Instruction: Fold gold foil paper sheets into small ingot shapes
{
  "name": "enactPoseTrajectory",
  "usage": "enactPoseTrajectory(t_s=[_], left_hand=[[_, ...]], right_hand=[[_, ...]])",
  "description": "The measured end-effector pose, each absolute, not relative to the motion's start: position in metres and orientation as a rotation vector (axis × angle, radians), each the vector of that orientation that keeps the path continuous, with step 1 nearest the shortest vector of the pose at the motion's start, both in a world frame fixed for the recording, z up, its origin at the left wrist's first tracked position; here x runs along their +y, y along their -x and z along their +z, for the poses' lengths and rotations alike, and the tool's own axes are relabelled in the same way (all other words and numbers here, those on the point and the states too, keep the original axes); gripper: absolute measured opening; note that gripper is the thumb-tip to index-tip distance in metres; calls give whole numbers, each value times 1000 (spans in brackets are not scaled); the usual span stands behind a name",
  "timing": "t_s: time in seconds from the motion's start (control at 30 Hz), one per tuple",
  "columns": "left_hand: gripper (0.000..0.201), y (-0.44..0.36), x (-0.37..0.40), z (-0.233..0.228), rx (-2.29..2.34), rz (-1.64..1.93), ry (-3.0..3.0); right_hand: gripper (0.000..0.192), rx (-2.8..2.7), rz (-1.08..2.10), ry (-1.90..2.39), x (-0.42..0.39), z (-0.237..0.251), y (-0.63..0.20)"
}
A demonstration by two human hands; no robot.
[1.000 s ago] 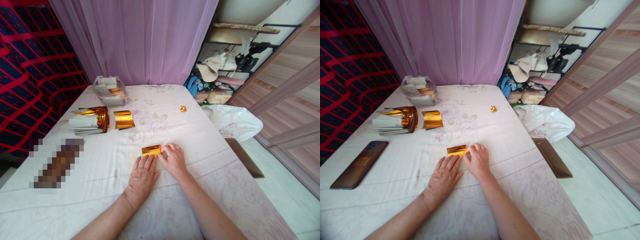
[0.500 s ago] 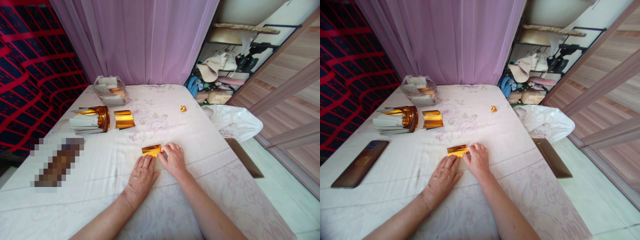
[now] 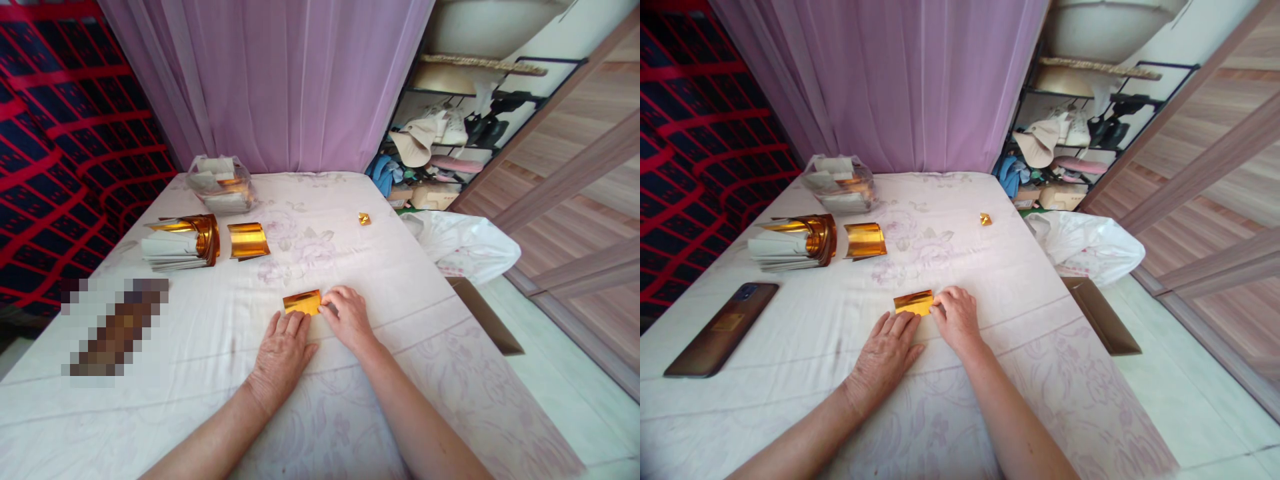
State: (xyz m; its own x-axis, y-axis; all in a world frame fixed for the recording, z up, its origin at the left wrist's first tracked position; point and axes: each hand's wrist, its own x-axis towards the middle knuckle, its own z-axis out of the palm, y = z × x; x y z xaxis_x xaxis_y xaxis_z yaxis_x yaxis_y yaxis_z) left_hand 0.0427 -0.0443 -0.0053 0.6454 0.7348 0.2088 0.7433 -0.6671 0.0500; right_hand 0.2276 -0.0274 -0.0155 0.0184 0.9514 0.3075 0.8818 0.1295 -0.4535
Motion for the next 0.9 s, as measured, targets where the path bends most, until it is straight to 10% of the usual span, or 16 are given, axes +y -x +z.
enactPoseTrajectory(t_s=[0.9], left_hand=[[38,-15,-46,2,-1280,-343,2763]], right_hand=[[7,-1873,170,1748,-28,-17,-228]])
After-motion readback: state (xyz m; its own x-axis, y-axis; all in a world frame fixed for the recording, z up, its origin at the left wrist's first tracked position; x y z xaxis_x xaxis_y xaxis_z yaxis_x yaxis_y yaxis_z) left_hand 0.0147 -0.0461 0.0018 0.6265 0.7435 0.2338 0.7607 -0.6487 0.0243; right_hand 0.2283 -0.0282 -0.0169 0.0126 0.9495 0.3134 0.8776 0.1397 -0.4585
